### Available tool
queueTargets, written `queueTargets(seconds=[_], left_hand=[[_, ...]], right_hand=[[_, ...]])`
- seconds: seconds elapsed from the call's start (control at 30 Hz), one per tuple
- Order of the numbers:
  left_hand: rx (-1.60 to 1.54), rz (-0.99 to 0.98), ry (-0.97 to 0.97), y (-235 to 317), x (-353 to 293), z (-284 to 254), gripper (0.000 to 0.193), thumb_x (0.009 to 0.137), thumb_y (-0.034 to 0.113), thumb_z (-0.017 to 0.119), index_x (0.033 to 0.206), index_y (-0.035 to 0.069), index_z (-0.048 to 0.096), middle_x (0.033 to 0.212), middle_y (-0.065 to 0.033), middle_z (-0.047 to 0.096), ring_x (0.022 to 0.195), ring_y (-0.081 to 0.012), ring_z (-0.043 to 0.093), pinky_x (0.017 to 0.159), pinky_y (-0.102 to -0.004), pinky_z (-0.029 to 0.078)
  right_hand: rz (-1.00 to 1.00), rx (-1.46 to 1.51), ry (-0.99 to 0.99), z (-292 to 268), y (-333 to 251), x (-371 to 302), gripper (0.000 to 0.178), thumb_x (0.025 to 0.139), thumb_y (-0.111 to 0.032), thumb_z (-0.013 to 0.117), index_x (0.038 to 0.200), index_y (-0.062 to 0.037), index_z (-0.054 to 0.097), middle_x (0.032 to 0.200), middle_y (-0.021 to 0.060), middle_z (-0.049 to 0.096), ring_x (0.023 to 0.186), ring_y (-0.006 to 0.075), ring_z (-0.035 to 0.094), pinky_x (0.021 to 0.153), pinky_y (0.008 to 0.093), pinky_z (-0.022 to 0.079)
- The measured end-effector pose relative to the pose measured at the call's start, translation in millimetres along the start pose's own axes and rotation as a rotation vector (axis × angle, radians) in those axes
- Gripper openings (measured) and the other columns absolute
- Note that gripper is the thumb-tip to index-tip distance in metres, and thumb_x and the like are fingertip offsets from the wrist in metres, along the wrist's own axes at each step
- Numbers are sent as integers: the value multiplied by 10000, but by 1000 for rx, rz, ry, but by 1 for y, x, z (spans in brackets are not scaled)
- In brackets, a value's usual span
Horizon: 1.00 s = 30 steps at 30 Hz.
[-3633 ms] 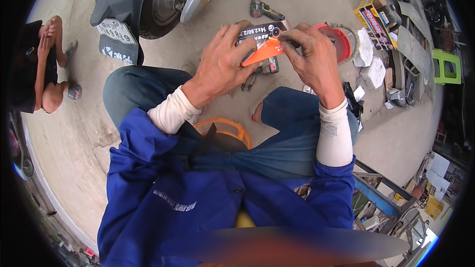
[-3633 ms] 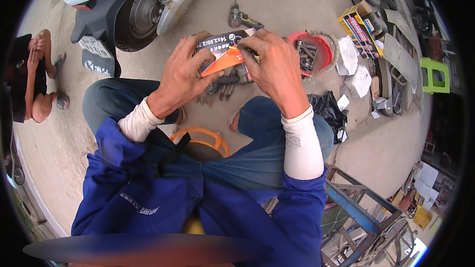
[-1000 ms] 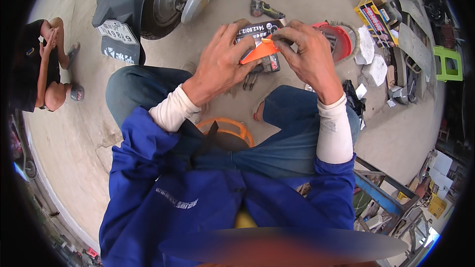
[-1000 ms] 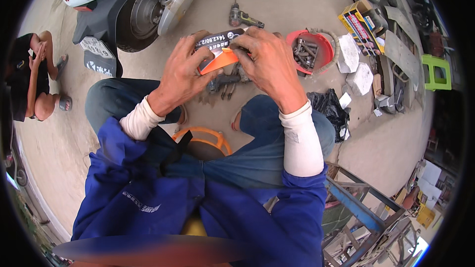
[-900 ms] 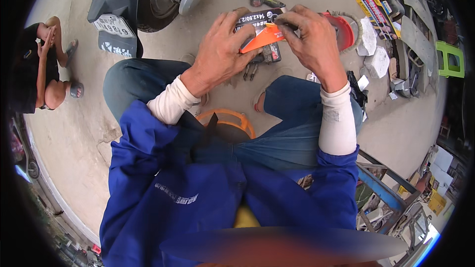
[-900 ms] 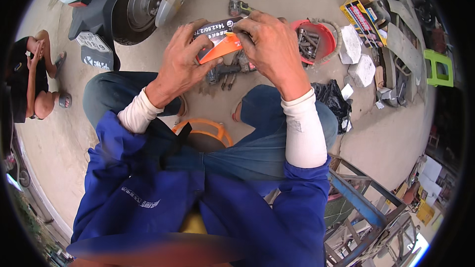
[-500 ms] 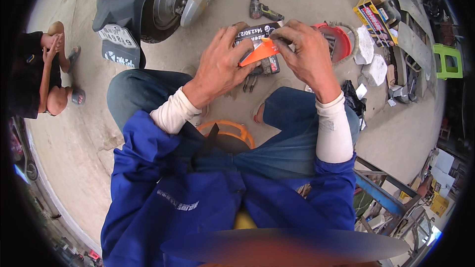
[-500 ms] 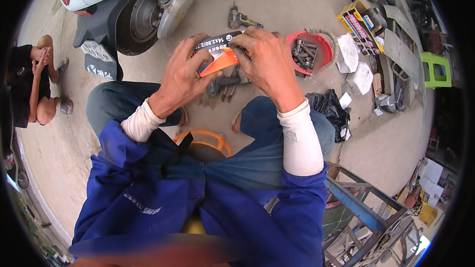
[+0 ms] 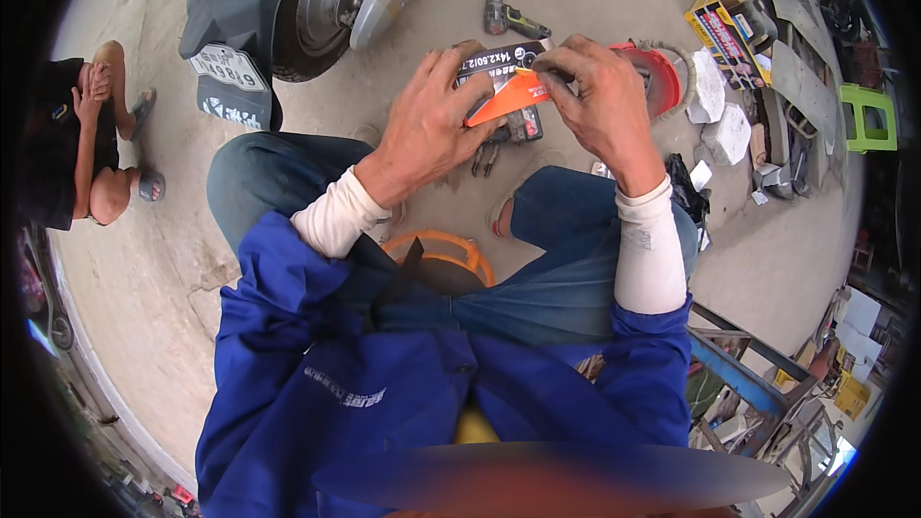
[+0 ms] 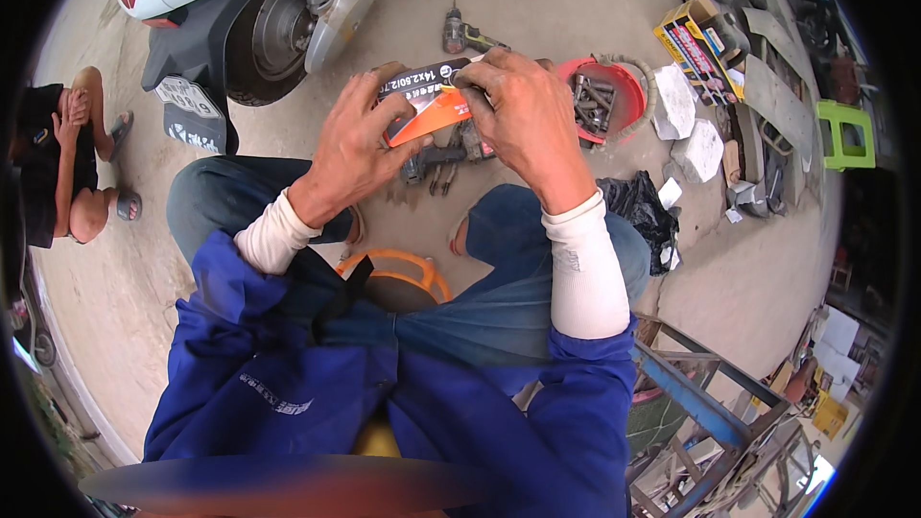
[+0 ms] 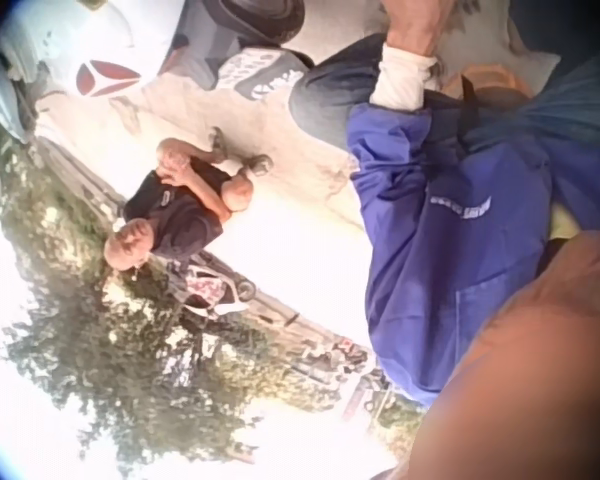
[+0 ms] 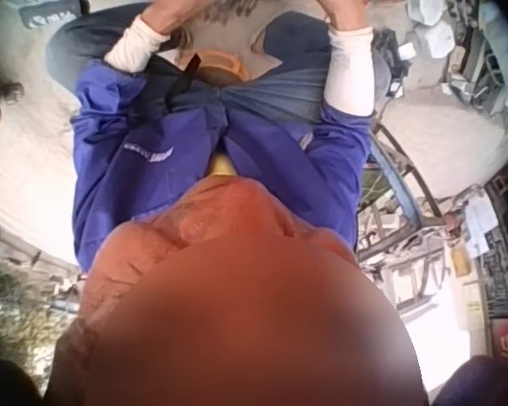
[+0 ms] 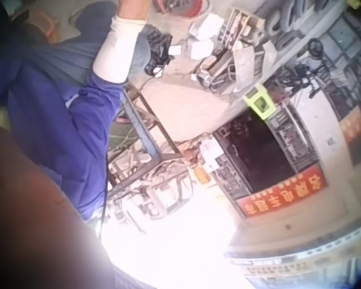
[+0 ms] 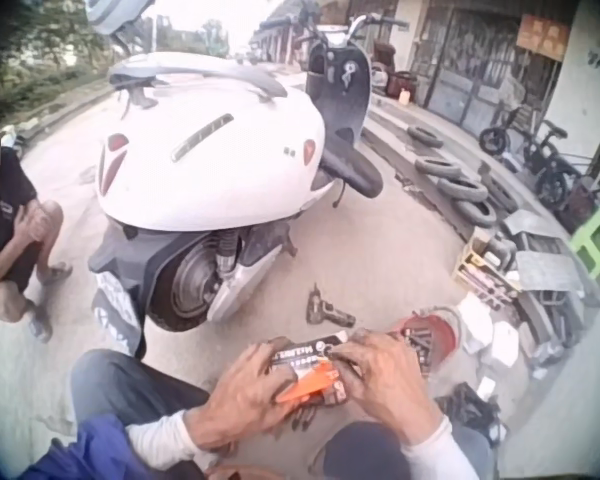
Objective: The person opens a small orange box and uses a yellow stick to apply a substance to a crack on the scooter's rear body panel. They repeatedly dip the stick into the box and spread the material along the crack, then wipe the stick on a black plastic bag.
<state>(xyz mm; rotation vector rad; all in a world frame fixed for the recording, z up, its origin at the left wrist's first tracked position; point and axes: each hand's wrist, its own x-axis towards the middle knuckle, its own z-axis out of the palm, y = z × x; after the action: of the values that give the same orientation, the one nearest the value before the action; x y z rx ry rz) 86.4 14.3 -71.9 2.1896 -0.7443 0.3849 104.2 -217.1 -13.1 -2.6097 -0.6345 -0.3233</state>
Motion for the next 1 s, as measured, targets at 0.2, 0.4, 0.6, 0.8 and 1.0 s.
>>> queueTargets(seconds=[0.2,0.4,0.6,0.8,1.0], left_hand=[[-10,-6,6,-1,1,0,375,748,126,923,1007,38,666,1359,-209,619,1174,-405,624,981,-479,534],[-18,-2,32,-2,2,-1,382,742,128,924,1013,39,670,1361,-207,620,1183,-406,626,991,-478,535],[-10,-10,33,-3,1,0,415,740,126,926,1043,34,658,1360,-207,620,1190,-412,626,993,-476,538],[0,-71,-5,-1,1,2,452,760,146,920,1093,30,638,1358,-185,619,1202,-402,622,990,-465,539],[100,-99,-30,0,6,-17,466,796,187,905,1135,25,629,1229,-159,614,1152,-391,620,962,-466,538]], right_hand=[[159,189,-70,0,-4,-2,176,897,-141,763,1050,-63,801,1031,115,746,887,357,723,780,443,566],[128,139,-30,-2,-6,-2,171,900,-129,753,1053,-74,807,1044,109,748,911,351,720,805,433,570],[5,68,79,2,-4,-2,180,881,-94,764,1056,-81,804,1057,100,745,954,336,717,816,424,574],[73,195,119,2,-7,-2,163,897,-82,758,1055,-66,795,1030,114,741,913,350,718,809,428,567],[122,344,127,5,-17,5,177,931,-103,751,1090,-33,787,989,122,747,845,290,719,768,386,563]])
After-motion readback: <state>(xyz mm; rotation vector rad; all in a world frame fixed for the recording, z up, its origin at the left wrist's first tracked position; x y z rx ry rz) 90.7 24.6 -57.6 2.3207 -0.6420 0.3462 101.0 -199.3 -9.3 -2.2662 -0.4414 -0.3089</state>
